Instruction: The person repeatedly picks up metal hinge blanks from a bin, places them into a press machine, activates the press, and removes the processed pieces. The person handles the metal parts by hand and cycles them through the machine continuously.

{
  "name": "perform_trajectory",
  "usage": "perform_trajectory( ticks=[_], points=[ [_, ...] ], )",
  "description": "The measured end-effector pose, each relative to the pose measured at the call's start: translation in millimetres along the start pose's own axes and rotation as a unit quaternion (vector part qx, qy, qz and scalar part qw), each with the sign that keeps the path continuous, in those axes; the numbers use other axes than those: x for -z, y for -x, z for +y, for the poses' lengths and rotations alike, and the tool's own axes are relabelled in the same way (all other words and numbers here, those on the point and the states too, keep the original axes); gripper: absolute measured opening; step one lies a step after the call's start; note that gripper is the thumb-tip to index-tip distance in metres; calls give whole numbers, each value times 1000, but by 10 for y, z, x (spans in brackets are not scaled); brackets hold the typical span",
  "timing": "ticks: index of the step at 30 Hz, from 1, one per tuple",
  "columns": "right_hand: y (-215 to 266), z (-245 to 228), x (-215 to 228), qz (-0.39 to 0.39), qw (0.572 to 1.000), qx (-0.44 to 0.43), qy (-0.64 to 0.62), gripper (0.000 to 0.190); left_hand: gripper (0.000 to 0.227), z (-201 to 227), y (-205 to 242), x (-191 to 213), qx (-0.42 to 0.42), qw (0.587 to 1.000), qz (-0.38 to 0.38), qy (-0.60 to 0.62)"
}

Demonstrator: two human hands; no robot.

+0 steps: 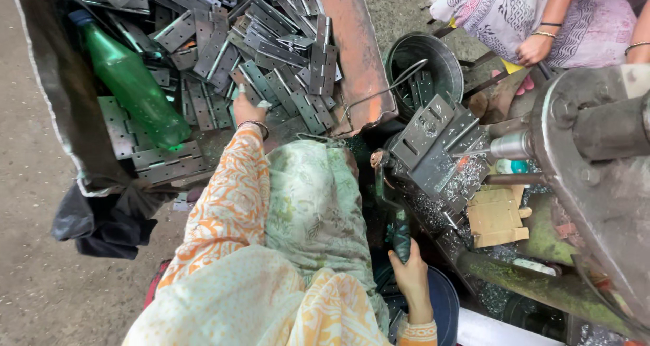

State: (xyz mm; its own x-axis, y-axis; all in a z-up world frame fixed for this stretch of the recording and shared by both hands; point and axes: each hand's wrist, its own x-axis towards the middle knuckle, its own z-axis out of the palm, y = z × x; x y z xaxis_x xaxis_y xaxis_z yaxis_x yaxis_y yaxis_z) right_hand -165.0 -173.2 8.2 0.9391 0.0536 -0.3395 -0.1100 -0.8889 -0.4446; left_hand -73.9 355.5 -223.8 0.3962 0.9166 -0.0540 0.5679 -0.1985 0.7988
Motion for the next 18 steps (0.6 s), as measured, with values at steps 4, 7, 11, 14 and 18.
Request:
perform_trajectory(
  ticks=[4, 7, 11, 14, 18],
  points=[
    [19, -90, 3, -2, 1000, -18, -7, 60, 99, 156, 25, -109, 110, 989, 72, 65],
    [38, -157, 24, -13, 998, -52, -17, 61, 98, 324, 40, -137, 146, 981, 113, 64],
    [47, -178, 44, -6, 999, -33, -15, 61, 95, 276, 27, -203, 175, 971, 131, 97],
    [41, -116, -9, -1, 1000, -16, -22, 62, 91, 96, -106, -155, 110, 974, 171, 100],
    [-17, 30, -57, 12, 999, 11, -39, 62, 84, 20, -131, 176, 63, 984, 132, 99]
  ],
)
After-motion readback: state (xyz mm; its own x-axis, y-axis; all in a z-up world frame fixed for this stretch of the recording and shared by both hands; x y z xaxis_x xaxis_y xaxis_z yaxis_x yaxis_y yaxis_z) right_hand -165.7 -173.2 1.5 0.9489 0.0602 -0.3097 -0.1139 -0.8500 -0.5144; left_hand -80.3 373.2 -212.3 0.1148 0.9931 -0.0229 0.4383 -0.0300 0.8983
